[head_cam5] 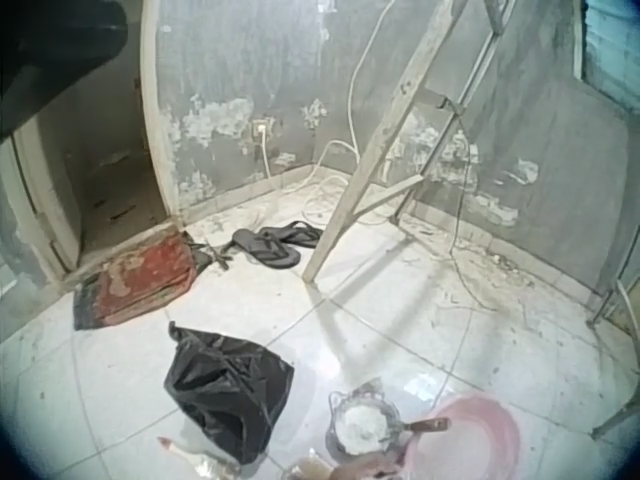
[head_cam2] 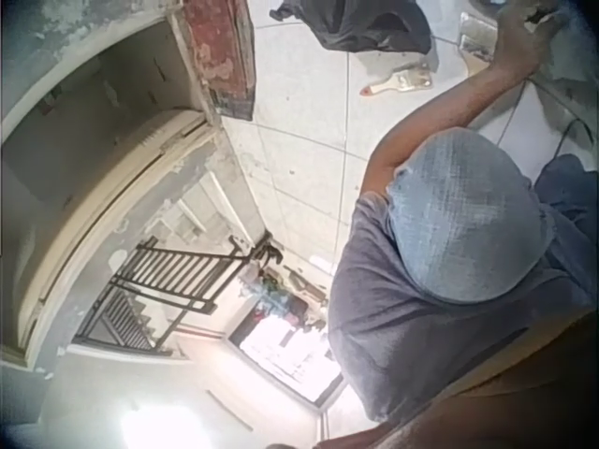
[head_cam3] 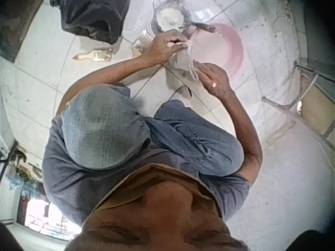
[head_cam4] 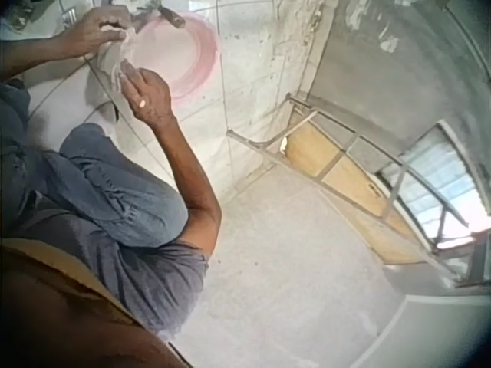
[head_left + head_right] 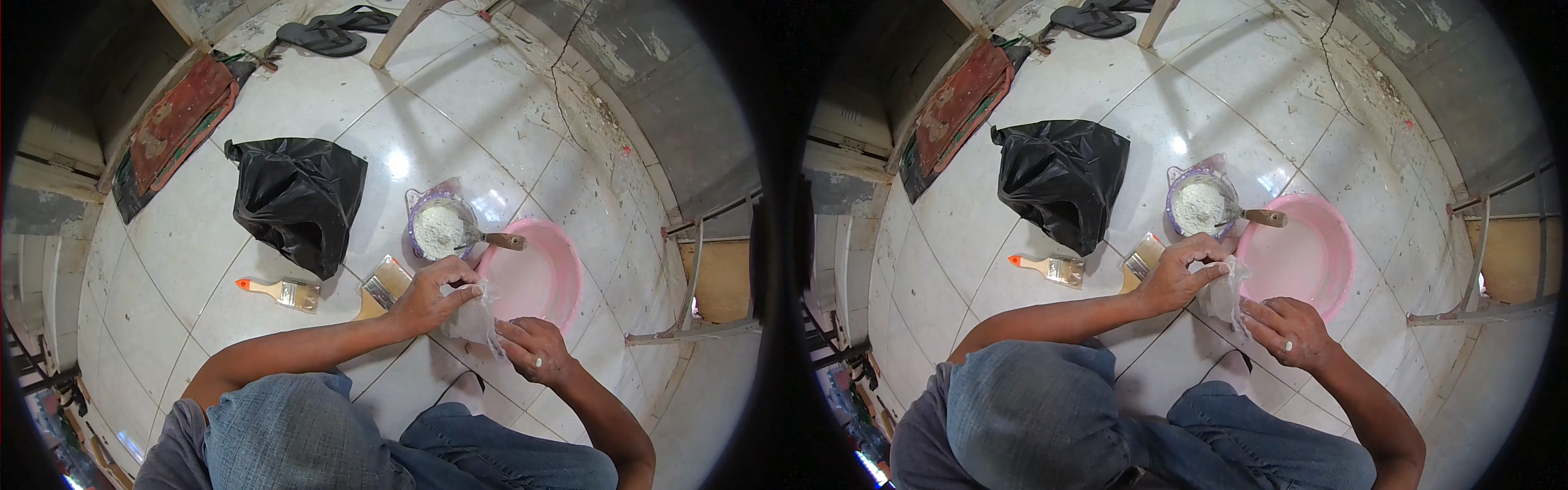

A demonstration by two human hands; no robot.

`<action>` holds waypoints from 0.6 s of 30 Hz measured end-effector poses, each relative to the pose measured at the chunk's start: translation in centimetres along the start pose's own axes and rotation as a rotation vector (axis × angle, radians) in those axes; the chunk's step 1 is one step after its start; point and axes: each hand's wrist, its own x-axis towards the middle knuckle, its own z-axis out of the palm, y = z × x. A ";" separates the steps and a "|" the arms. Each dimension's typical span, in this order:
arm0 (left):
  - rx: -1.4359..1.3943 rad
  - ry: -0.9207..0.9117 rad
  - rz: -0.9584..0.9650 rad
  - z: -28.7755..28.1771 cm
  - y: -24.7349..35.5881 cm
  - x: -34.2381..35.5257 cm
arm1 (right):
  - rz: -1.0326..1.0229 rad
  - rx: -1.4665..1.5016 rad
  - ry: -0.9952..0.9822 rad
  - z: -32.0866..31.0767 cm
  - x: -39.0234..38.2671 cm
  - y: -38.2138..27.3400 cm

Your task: Mixes wall filler and applies it to gaps or holes in a concrete wall using a putty knife.

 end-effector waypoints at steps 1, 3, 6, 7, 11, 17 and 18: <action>-0.029 0.028 0.002 0.0 0.1 0.0 | 0.002 -0.003 0.004 0.1 -0.2 0.1; -0.054 0.044 0.014 0.2 0.6 0.1 | 0.095 0.013 0.079 0.4 -1.2 0.4; -0.128 0.078 -0.023 0.3 2.8 0.2 | 0.216 0.089 0.097 -0.9 -1.9 -0.1; -0.110 0.018 0.022 -0.1 4.2 0.3 | 0.219 0.075 0.114 -1.3 -1.9 -0.2; -0.087 -0.047 0.125 -2.0 7.9 1.4 | 0.145 0.106 0.169 -3.0 0.1 -0.7; -0.090 0.122 0.201 -6.4 13.1 3.8 | 0.073 0.107 0.454 -6.4 6.5 -0.1; -0.089 0.197 0.207 -6.5 13.6 4.3 | 0.084 0.087 0.472 -7.0 7.2 0.3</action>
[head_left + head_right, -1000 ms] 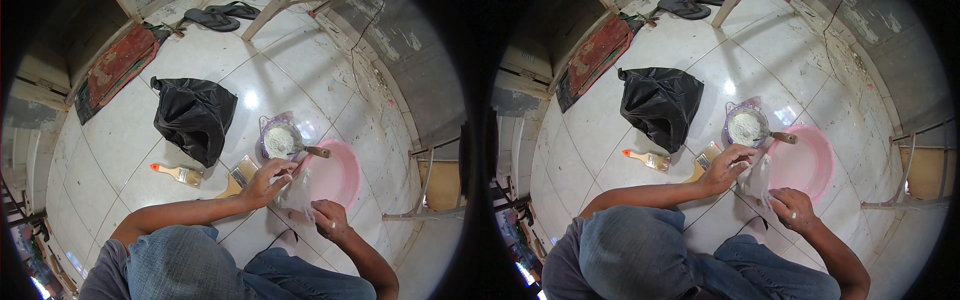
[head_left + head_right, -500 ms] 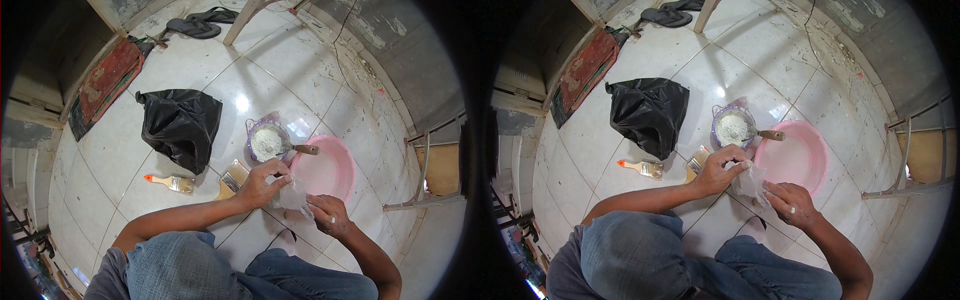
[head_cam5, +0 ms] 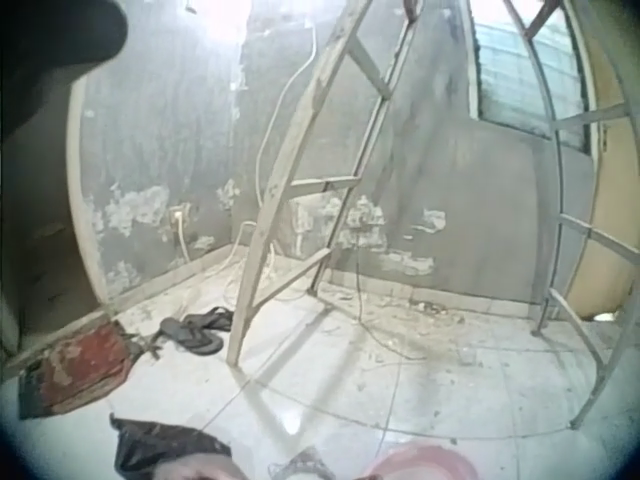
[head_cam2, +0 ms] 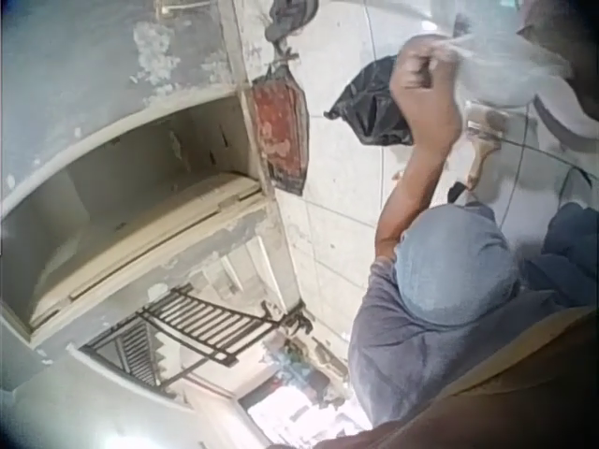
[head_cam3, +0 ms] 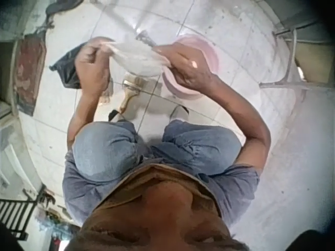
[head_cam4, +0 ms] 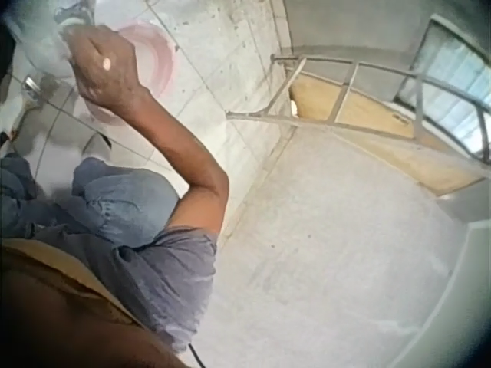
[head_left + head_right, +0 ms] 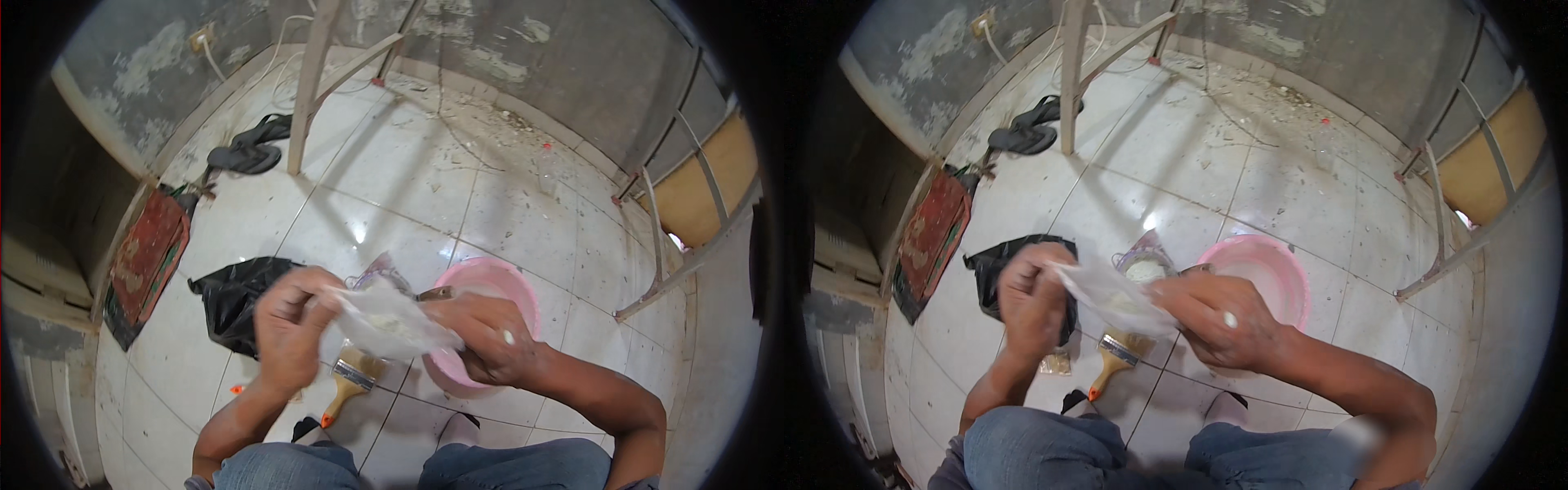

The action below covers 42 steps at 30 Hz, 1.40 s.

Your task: Mixes wall filler and applies it to gaps or holes in a concrete wall using a putty knife.

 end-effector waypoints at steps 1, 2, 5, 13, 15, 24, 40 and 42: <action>-0.033 0.095 -0.095 -0.1 1.2 0.8 | 0.019 -0.011 0.046 -0.2 0.8 0.3; -0.046 0.124 -0.129 -0.5 1.7 1.8 | 0.047 -0.023 0.078 -0.2 1.4 0.5; -0.080 0.124 -0.127 -2.2 1.3 5.0 | 0.137 -0.092 0.159 0.6 2.5 1.8; 0.094 0.130 -0.060 -8.1 -4.8 11.5 | 0.549 -0.341 0.171 -4.5 -7.9 12.1; 0.124 0.169 -0.065 -10.8 -6.8 12.6 | 0.758 -0.376 0.128 -6.5 -10.4 13.2; 0.134 0.282 -0.257 -17.4 -12.6 13.1 | 1.234 -0.539 0.071 -10.8 -18.6 31.0; 0.603 0.205 -0.545 -13.6 -5.1 13.6 | 1.300 -0.691 0.025 -10.2 -19.4 49.4; 0.599 0.195 -0.531 -14.3 -5.1 13.2 | 1.300 -0.691 0.119 -9.6 -18.1 47.9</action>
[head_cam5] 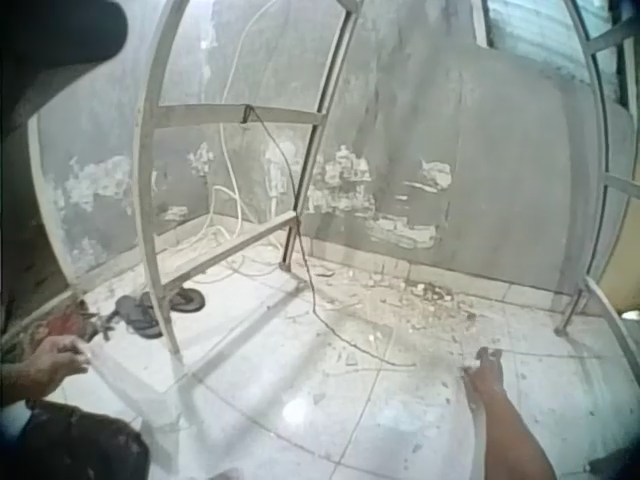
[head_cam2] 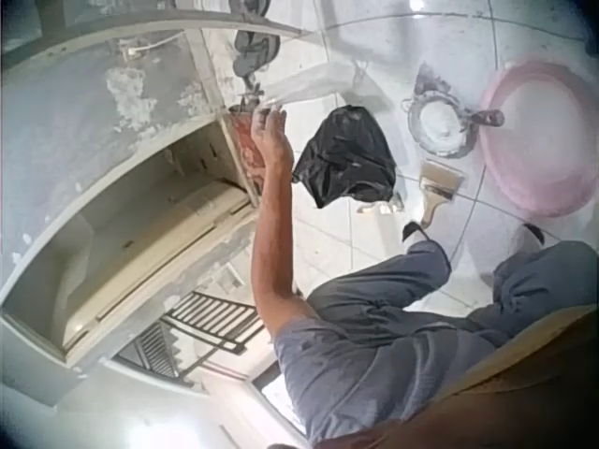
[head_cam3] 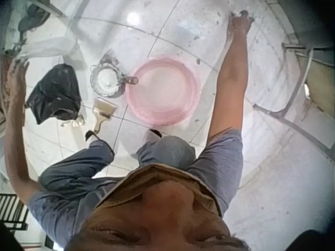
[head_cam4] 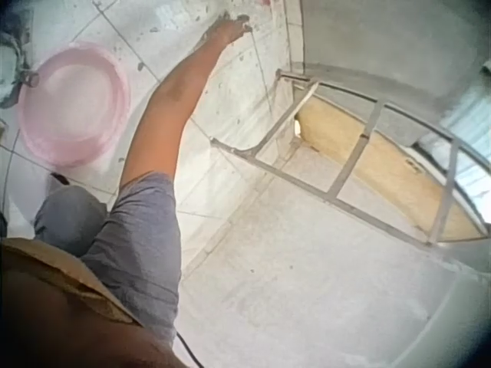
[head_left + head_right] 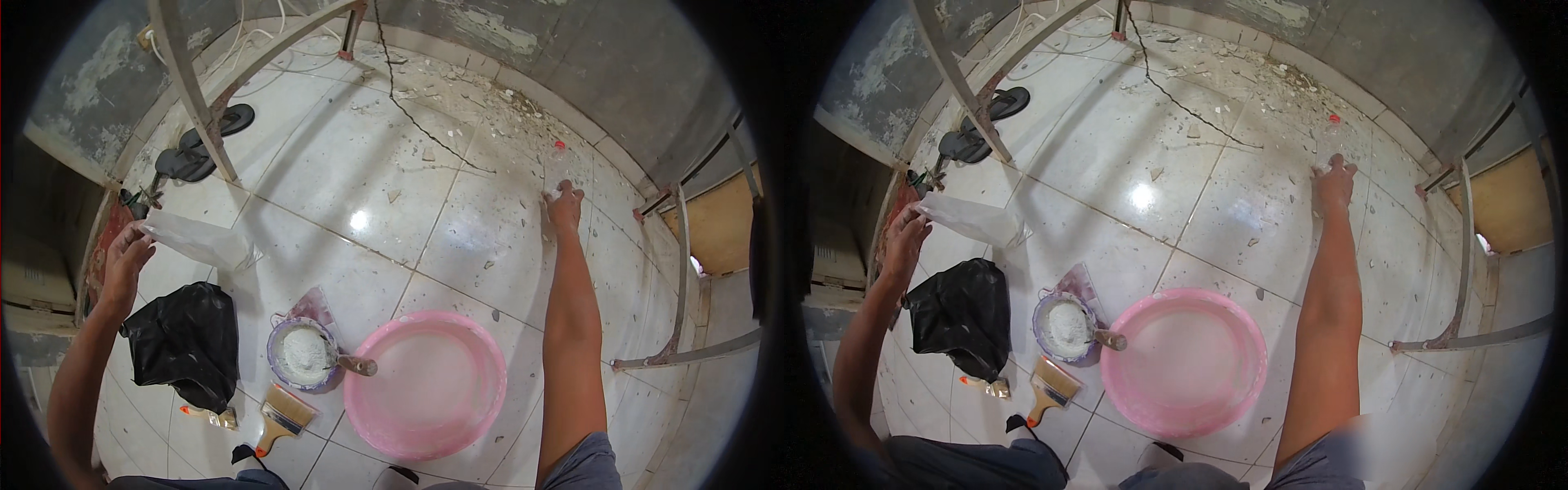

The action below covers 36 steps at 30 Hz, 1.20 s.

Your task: Mixes wall filler and applies it to gaps or holes in a concrete wall using a putty knife.

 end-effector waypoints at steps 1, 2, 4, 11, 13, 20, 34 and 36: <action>0.006 -0.006 -0.001 -0.2 -0.2 -0.2 | 0.028 0.045 0.064 0.0 -0.6 -0.5; 0.020 -0.030 -0.010 -0.1 -0.3 -0.4 | 0.039 0.043 0.063 -0.1 -1.0 -0.6; 0.038 -0.071 -0.023 -0.1 -1.0 -0.7 | 0.115 0.030 0.142 -0.2 -1.9 -0.3; 0.012 0.018 -0.105 -3.6 -5.2 -1.4 | -0.088 0.102 0.087 -2.3 -16.1 3.8; 0.042 0.146 -0.058 -4.3 -6.2 -1.1 | -0.153 0.126 0.077 -3.5 -21.3 7.0; 0.527 0.289 0.310 -4.6 -5.6 -1.6 | -0.077 0.326 0.003 -7.7 -36.5 8.7; 0.316 -0.491 -0.114 9.6 -9.1 -10.9 | 0.501 0.958 -0.647 -11.7 -42.7 -2.4; 0.221 -0.537 -0.132 11.0 -10.3 -11.1 | 0.520 1.059 -0.651 -10.4 -43.6 -1.0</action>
